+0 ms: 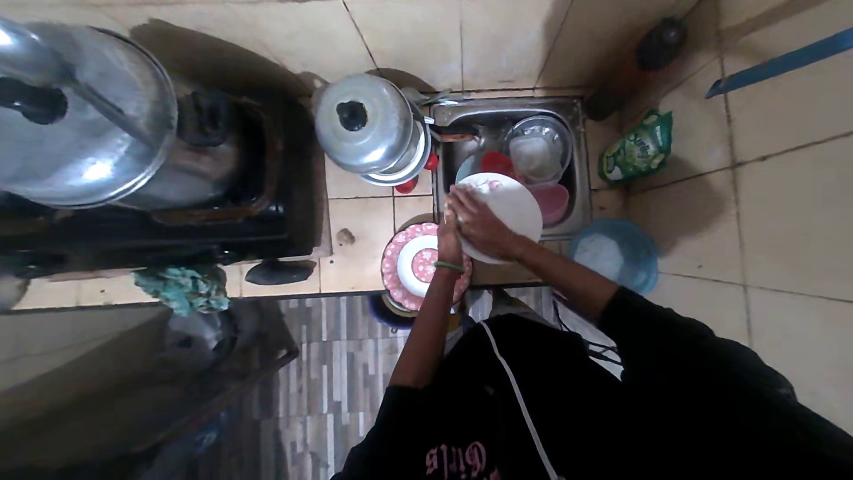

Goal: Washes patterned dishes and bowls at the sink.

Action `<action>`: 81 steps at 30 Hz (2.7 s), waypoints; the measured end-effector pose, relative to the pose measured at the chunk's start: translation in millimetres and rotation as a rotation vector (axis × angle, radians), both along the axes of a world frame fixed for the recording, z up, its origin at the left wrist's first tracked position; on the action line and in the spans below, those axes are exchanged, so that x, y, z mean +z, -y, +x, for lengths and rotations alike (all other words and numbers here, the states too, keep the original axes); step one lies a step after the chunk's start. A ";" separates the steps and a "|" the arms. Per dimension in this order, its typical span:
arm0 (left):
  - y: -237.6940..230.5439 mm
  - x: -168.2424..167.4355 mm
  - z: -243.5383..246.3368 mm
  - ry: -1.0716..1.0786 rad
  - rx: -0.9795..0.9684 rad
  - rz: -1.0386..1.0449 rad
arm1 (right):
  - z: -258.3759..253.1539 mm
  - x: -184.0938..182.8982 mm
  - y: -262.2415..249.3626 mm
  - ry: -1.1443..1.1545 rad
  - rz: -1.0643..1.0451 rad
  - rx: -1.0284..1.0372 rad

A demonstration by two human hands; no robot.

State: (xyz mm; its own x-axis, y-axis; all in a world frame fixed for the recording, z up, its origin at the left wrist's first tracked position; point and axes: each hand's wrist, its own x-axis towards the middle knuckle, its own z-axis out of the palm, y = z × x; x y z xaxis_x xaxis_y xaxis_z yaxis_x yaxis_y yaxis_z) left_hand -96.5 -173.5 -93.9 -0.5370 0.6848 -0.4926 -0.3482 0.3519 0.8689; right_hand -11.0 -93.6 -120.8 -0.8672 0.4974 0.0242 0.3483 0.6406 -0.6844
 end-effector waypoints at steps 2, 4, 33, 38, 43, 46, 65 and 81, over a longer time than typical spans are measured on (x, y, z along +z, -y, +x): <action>0.6 2.2 -2.8 0.011 0.016 -0.007 | 10.3 -9.3 -27.3 0.097 0.191 -0.085; 1.6 5.6 -8.0 -0.001 0.053 -0.027 | 24.0 -6.0 -32.2 0.233 0.229 -0.177; 44.6 23.6 -46.9 -0.016 -0.039 0.011 | 34.3 -5.4 17.1 0.104 0.362 -0.177; 46.1 15.4 -38.1 0.011 -0.102 0.094 | -24.9 19.1 64.5 -0.156 0.141 -0.145; 43.7 23.9 -58.6 -0.023 0.014 0.029 | -2.9 64.0 98.5 0.022 -0.151 -0.002; 41.0 29.1 -65.3 -0.048 0.019 0.007 | 31.2 47.4 64.1 0.063 0.018 0.076; 11.1 6.6 -32.0 0.065 -0.129 0.044 | -6.7 13.8 29.6 0.150 0.050 -0.409; -29.6 11.6 -74.7 0.682 -0.147 0.150 | 18.7 149.3 -60.1 0.041 -0.337 0.086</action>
State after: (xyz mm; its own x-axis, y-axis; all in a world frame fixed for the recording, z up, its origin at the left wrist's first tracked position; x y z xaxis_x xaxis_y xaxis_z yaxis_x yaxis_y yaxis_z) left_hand -171.2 -143.9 -82.3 -0.0400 0.8134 -0.5803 -0.7894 0.3304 0.5174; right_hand 7.8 -33.5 28.5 -0.9032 0.3964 -0.1650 0.3346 0.4092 -0.8489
